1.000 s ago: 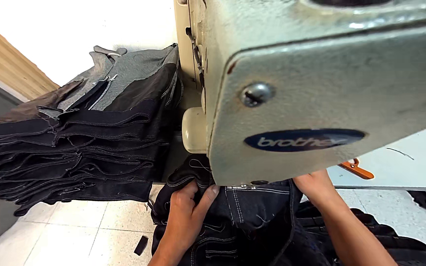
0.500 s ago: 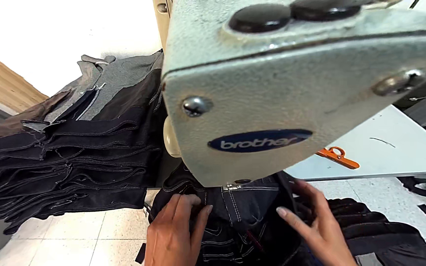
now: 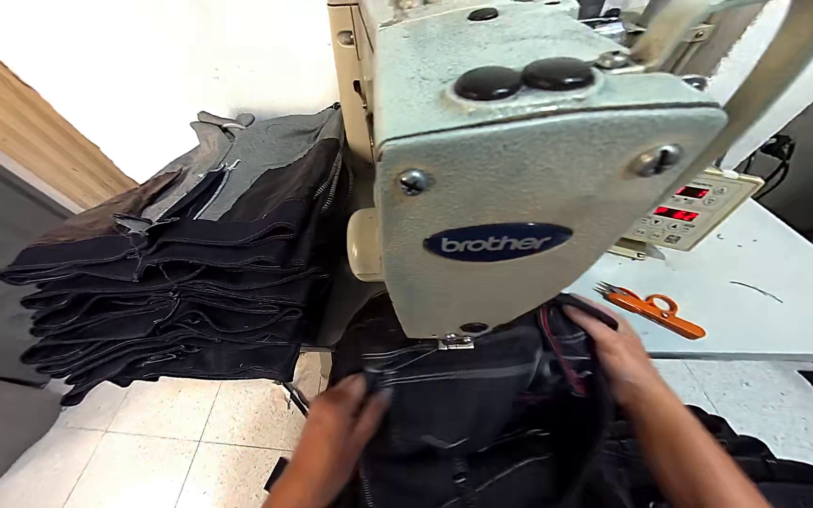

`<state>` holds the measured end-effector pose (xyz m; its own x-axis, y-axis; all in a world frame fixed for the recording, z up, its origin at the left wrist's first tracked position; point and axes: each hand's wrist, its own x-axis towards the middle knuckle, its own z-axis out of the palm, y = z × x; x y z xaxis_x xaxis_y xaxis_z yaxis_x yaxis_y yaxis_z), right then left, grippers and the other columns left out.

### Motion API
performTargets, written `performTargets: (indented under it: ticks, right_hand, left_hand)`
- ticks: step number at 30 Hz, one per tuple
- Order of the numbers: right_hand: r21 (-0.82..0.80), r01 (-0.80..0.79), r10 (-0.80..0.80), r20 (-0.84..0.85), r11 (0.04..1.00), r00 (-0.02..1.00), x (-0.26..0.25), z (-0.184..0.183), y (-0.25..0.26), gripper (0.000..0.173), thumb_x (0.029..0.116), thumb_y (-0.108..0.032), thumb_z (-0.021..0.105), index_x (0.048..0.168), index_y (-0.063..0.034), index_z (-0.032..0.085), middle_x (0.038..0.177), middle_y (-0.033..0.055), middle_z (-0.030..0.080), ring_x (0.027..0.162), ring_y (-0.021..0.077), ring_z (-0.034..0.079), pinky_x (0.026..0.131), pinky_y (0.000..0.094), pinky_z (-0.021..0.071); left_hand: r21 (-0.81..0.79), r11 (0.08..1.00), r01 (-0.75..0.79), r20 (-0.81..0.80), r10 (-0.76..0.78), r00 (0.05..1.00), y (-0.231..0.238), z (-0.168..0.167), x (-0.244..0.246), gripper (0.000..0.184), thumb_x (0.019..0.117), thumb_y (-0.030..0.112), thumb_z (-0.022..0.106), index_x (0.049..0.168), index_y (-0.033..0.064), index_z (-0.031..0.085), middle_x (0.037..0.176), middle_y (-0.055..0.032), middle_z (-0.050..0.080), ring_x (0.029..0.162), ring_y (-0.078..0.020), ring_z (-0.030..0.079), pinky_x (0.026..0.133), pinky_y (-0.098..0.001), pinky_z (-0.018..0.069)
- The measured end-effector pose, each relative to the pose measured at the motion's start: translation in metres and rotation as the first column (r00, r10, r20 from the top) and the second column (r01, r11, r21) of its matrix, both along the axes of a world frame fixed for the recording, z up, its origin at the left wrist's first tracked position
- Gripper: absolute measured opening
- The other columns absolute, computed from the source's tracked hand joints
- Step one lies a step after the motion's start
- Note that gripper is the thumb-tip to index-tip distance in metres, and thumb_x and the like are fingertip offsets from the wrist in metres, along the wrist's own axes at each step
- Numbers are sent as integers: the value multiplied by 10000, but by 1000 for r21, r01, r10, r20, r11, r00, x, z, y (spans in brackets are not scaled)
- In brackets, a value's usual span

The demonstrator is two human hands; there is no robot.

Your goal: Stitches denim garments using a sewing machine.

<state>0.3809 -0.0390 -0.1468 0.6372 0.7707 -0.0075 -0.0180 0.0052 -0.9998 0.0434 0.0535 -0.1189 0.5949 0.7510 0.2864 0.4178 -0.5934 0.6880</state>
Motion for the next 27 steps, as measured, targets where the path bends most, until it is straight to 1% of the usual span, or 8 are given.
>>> performTargets:
  ticks: [4, 6, 10, 14, 18, 20, 24, 27]
  right_hand:
    - [-158, -166, 228, 576, 973, 785, -16, 48, 32, 146, 874, -270, 698, 780, -173, 644, 657, -92, 580, 594, 7, 552, 569, 270, 475]
    - [-150, -128, 194, 617, 980, 763, -32, 58, 52, 92, 876, -143, 721, 869, -54, 697, 735, 25, 640, 676, 106, 604, 648, 380, 506]
    - [-1, -160, 112, 718, 987, 687, -7, 26, 91, 370, 812, -175, 741, 1082, 65, 664, 1011, 181, 703, 954, 238, 676, 884, 446, 535]
    - [-168, -71, 161, 610, 983, 776, -4, 6, 77, 246, 898, -52, 681, 1080, 107, 638, 990, 148, 691, 901, 123, 652, 871, 278, 529]
    - [-383, 31, 226, 605, 923, 764, -12, 6, 48, 243, 857, 78, 695, 1060, 196, 633, 1024, 312, 673, 949, 323, 640, 876, 460, 507]
    - [-331, 107, 133, 626, 938, 768, -15, -6, 46, 237, 843, 72, 675, 1045, 192, 641, 1012, 306, 681, 929, 316, 653, 855, 429, 515]
    - [-820, -14, 487, 326, 573, 810, -27, 66, 58, 406, 993, -91, 652, 1319, 136, 567, 1362, 306, 578, 1285, 373, 547, 1123, 456, 364]
    - [-657, 17, 416, 497, 754, 761, -4, 4, 44, 330, 905, -93, 741, 1120, 149, 673, 1116, 325, 675, 1055, 412, 646, 981, 532, 462]
  left_hand:
    - [-22, 995, -96, 59, 97, 994, 22, -25, -66, 355, 1017, 331, 558, 963, 33, 744, 880, -31, 743, 841, -42, 704, 804, -279, 593]
    - [-7, 995, -98, 82, 98, 992, 32, -33, -75, 379, 1028, 349, 548, 986, 27, 744, 911, -34, 742, 892, -31, 696, 854, -258, 575]
    - [44, 990, -134, 104, 128, 986, 44, -33, -67, 433, 1039, 411, 527, 969, 41, 742, 897, -19, 733, 882, -10, 686, 844, -220, 563]
    - [86, 989, -120, 95, 112, 989, 52, -27, -66, 470, 1042, 447, 509, 946, 48, 738, 881, -21, 724, 880, -13, 679, 838, -213, 553]
    - [139, 983, -119, 67, 111, 992, 57, -30, -61, 498, 1043, 462, 500, 916, 39, 729, 838, -47, 710, 842, -44, 679, 812, -227, 553]
    - [146, 982, -117, 66, 108, 992, 60, -28, -58, 492, 1045, 465, 496, 904, 51, 723, 813, -25, 691, 814, -26, 661, 783, -206, 545]
    - [141, 983, -117, 84, 106, 991, 64, -26, -55, 469, 1038, 441, 509, 880, 53, 720, 802, -6, 677, 803, 3, 642, 771, -169, 523]
    - [143, 982, -124, 91, 112, 990, 64, -28, -55, 475, 1041, 448, 506, 876, 56, 718, 796, -4, 673, 798, 7, 636, 766, -163, 519]
